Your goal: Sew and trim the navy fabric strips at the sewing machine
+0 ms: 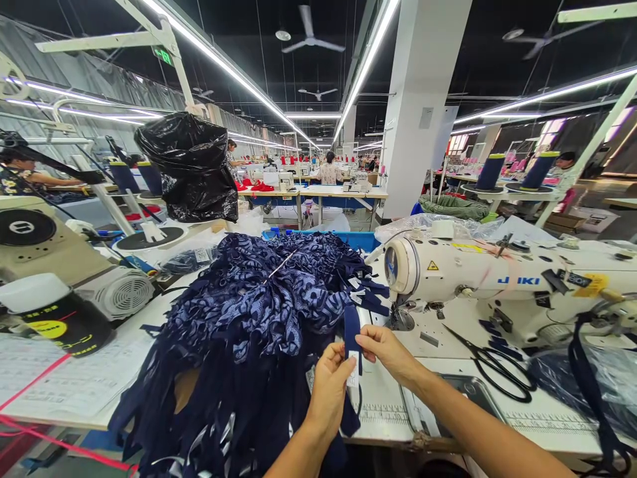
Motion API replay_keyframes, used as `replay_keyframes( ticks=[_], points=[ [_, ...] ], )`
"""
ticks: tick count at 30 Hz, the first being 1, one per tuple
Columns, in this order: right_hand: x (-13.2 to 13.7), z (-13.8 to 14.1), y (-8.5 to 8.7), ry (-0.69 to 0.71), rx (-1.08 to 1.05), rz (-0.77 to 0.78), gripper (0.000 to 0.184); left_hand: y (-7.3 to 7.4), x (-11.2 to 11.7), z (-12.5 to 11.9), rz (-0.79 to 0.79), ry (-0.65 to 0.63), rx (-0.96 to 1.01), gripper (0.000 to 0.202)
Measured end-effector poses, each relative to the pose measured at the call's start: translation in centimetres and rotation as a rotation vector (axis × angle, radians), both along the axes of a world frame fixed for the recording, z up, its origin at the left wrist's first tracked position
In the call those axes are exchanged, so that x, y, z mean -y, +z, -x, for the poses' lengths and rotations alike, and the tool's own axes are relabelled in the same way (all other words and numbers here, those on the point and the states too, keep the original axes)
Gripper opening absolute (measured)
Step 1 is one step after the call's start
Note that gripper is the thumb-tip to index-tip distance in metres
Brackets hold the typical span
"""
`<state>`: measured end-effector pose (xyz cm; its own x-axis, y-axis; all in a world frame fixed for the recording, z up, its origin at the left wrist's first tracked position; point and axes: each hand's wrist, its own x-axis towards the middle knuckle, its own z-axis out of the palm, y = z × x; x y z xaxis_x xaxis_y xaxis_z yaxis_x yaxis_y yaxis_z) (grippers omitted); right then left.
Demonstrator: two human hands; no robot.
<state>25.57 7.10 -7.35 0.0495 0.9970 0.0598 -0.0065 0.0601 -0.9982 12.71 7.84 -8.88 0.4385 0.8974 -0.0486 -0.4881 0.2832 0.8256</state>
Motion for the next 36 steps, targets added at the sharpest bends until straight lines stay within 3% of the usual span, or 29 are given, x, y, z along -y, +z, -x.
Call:
replay_keyframes(
  ticks=[6,9,12,14,16,21,26,30,36],
  points=[
    [0.1,0.3,0.0,-0.04,0.044,-0.024,0.034,-0.1,0.0,0.1,-0.006,-0.007,0.005,0.023],
    [0.7,0.5,0.4,-0.115,0.101,-0.075,0.033,-0.2,-0.1,0.3,-0.103,0.015,-0.079,0.019],
    [2.3,0.8,0.7,-0.17,0.278,-0.292,0.021,0.1,-0.2,0.8,-0.327,0.073,-0.237,0.012],
    [3.7,1.0,0.6,-0.111,0.48,-0.518,0.01,0.3,-0.2,1.1,-0.498,0.178,-0.319,0.009],
    [5.2,1.4,0.1,-0.056,0.576,-0.639,0.019,0.5,-0.3,1.4,-0.628,0.304,-0.363,0.002],
    [7.0,2.0,-1.3,-0.207,0.255,-0.298,0.018,0.1,-0.3,1.5,-0.872,0.462,-0.415,0.016],
    [6.6,1.9,-1.5,-0.171,0.17,-0.125,0.016,-0.4,0.0,1.1,-1.025,0.469,-0.44,0.019],
    [6.6,1.9,-1.6,-0.176,0.158,-0.097,0.02,-0.1,0.0,0.9,-0.976,0.467,-0.477,0.009],
    [7.1,1.5,-2.2,-0.262,0.138,-0.078,0.023,0.6,-0.2,1.5,-0.657,0.612,-0.464,0.006]
  ],
)
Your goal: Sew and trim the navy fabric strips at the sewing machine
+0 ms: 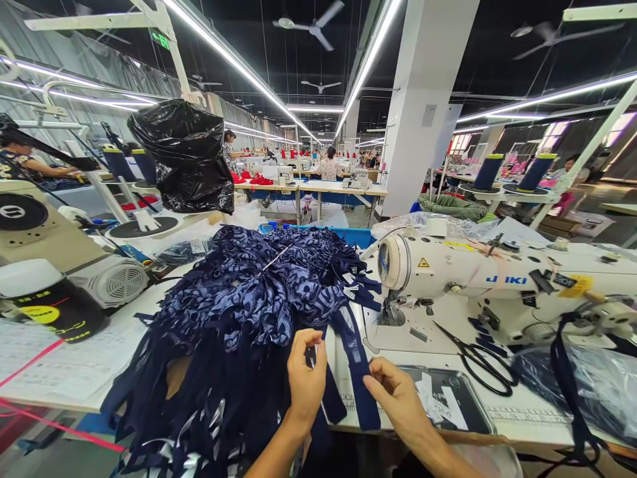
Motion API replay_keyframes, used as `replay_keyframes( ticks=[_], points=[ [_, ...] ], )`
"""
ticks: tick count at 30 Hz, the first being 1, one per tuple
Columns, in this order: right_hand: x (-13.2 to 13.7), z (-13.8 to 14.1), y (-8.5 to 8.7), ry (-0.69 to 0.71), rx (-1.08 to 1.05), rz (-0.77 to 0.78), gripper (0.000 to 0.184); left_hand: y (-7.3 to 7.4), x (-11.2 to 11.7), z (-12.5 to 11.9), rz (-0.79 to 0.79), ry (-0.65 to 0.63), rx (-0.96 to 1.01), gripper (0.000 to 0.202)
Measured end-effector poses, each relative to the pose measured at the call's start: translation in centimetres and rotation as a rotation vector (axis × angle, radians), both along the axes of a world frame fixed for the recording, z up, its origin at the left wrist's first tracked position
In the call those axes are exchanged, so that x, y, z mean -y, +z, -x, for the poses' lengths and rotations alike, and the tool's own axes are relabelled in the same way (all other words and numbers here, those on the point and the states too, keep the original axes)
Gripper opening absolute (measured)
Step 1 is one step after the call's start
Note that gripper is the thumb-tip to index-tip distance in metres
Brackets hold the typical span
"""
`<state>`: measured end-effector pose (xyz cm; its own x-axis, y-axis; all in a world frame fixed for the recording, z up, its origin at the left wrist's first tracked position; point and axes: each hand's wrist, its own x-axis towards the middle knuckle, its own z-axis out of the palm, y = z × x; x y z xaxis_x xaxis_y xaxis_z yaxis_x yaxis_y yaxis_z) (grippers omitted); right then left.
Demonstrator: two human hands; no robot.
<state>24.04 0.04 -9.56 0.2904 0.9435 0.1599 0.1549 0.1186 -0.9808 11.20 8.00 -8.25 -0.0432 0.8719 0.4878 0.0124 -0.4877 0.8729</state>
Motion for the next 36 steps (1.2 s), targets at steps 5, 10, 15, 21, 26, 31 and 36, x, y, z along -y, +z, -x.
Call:
replay_keyframes(
  ticks=[5,10,15,21,26,31,36],
  points=[
    [0.1,0.1,0.0,-0.015,-0.002,-0.027,0.023,0.2,1.4,0.2,0.054,-0.195,-0.097,0.004],
    [0.1,0.3,-0.1,-0.032,0.067,-0.059,0.02,0.4,2.4,-0.7,0.126,-0.32,-0.111,0.014],
    [0.1,0.1,-0.3,-0.115,0.148,-0.09,0.014,0.0,2.3,-1.0,0.252,-0.403,-0.034,0.018],
    [-0.2,-0.2,0.5,-0.202,0.398,-0.229,0.015,0.1,2.8,-1.3,0.252,-0.401,-0.048,0.02],
    [-0.1,-1.2,1.2,-0.258,0.824,-0.484,0.024,-0.1,3.4,-1.8,0.329,-0.435,0.006,0.023],
    [1.1,-6.3,1.1,-0.437,0.936,-0.426,0.026,0.2,3.6,-2.2,0.436,-0.426,0.149,0.026],
    [4.3,-15.1,-0.8,-0.603,1.467,-0.098,0.03,0.6,3.5,-2.3,0.517,-0.472,0.228,0.028]
  ],
)
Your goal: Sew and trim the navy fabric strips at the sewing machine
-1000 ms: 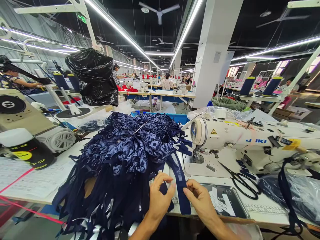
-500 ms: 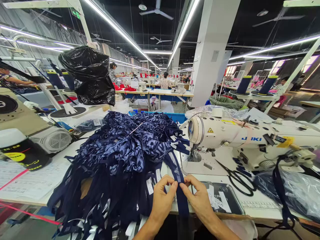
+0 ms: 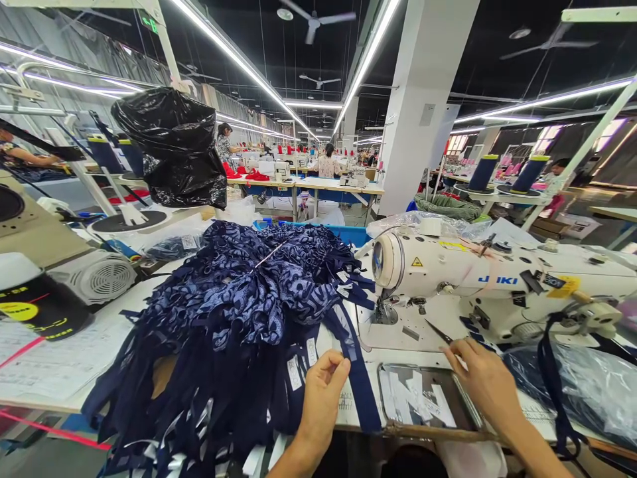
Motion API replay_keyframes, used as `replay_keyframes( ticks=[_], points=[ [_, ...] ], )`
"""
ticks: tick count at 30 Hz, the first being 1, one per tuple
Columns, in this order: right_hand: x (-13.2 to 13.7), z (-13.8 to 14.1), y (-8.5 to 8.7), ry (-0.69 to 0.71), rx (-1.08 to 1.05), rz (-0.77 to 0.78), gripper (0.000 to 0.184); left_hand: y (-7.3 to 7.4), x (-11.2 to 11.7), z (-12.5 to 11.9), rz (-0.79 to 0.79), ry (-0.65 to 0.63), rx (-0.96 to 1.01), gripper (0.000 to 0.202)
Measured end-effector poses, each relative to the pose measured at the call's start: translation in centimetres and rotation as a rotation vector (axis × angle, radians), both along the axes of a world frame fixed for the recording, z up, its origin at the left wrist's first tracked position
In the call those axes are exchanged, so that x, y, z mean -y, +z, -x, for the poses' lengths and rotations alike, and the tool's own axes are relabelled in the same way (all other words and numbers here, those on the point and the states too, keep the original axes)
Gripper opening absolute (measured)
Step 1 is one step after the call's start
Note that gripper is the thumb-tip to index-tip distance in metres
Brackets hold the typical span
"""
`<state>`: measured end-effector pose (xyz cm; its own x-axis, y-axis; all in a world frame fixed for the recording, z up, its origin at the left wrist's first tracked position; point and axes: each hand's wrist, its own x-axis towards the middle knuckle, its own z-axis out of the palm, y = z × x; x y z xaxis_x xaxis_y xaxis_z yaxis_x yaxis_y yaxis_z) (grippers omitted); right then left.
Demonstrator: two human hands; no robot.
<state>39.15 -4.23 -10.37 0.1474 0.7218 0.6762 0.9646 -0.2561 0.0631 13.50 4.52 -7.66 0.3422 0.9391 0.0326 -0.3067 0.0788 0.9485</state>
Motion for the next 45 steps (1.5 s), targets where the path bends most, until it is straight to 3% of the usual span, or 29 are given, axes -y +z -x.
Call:
replay_keyframes(
  ticks=[3,7,15,20,25,30,36,45],
  points=[
    [2.0,-4.2,-1.9,-0.208,0.116,0.261,0.018,-0.2,0.0,-0.2,0.022,-0.008,0.021,0.029],
    [2.9,-6.5,-3.1,-0.214,-0.028,0.53,0.017,-0.4,0.0,-0.7,0.041,-0.017,0.029,0.031],
    [1.6,-6.4,-0.6,-0.238,-0.239,0.706,0.012,-0.2,0.2,-1.3,0.077,-0.039,0.049,0.034],
    [2.1,-6.3,-1.7,-0.204,-0.225,0.558,0.004,-0.6,0.1,-1.5,0.097,-0.057,0.073,0.033],
    [2.4,-3.4,-2.2,0.189,-0.167,0.182,0.017,-1.0,0.1,-1.9,0.147,-0.097,0.13,0.033],
    [1.9,1.3,-0.1,0.401,-0.162,0.136,0.014,-0.2,0.5,-2.2,0.204,-0.122,0.203,0.033],
    [0.1,4.6,1.1,0.48,-0.132,0.044,0.017,0.9,0.9,-2.1,0.255,-0.135,0.265,0.033],
    [-1.1,5.9,1.5,0.533,0.047,-0.116,0.018,1.0,1.1,-1.7,0.226,-0.113,0.265,0.032]
  ],
)
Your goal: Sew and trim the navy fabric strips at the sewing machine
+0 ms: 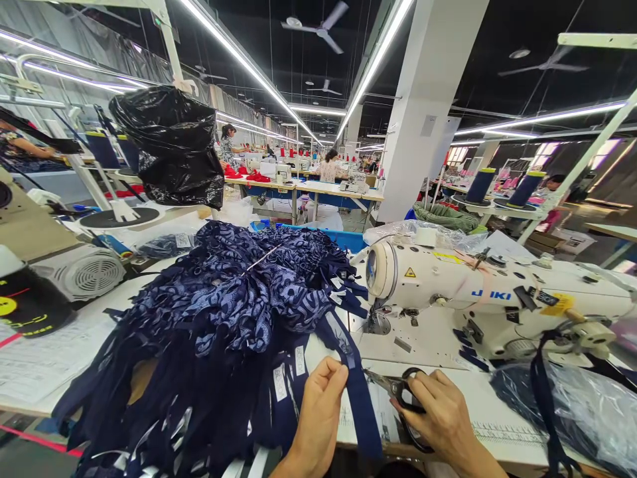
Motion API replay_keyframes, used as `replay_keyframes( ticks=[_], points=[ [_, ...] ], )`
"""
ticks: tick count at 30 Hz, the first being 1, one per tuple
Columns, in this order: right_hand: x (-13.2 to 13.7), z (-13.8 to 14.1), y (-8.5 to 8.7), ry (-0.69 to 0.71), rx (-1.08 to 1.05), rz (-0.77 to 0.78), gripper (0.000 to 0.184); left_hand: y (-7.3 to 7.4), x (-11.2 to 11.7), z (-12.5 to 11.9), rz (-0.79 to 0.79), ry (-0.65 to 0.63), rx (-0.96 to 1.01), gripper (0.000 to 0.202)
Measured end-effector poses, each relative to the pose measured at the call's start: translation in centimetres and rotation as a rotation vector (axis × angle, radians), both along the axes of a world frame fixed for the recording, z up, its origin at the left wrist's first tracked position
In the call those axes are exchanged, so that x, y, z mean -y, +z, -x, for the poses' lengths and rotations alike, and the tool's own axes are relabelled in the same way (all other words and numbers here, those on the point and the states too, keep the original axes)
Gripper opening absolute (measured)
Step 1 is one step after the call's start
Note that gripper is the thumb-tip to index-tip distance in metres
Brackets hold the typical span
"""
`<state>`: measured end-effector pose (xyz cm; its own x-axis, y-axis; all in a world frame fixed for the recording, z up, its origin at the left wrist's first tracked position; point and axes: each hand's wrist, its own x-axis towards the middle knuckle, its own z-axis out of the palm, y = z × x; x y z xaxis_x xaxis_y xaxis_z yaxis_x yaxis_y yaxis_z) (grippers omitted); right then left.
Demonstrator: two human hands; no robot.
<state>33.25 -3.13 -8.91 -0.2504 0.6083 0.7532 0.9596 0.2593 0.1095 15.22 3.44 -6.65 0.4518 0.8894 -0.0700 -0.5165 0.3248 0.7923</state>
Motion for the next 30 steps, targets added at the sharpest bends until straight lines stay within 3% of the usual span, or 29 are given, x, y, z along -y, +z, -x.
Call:
replay_keyframes(
  ticks=[4,8,13,22,28,30],
  points=[
    [0.03,-0.11,-0.02,0.036,0.039,-0.062,0.016,-0.24,0.11,0.08,-0.092,0.073,-0.101,0.035],
    [-0.01,-0.29,-0.04,0.033,0.001,-0.015,0.015,-0.09,0.05,-0.08,-0.149,0.136,-0.181,0.036],
    [-0.06,-0.17,0.46,0.013,-0.002,0.049,0.013,0.26,-0.1,-0.13,-0.139,0.142,-0.207,0.037],
    [0.12,-0.3,0.7,-0.058,0.119,0.008,0.018,0.0,-0.16,0.11,-0.134,0.146,-0.216,0.037],
    [0.55,-0.02,0.68,0.167,0.175,0.037,0.014,-0.09,-0.46,0.12,-0.172,0.205,-0.24,0.033],
    [0.57,-0.11,0.71,0.14,0.142,0.024,0.012,0.05,-0.43,0.15,-0.17,0.209,-0.245,0.034]
  ],
)
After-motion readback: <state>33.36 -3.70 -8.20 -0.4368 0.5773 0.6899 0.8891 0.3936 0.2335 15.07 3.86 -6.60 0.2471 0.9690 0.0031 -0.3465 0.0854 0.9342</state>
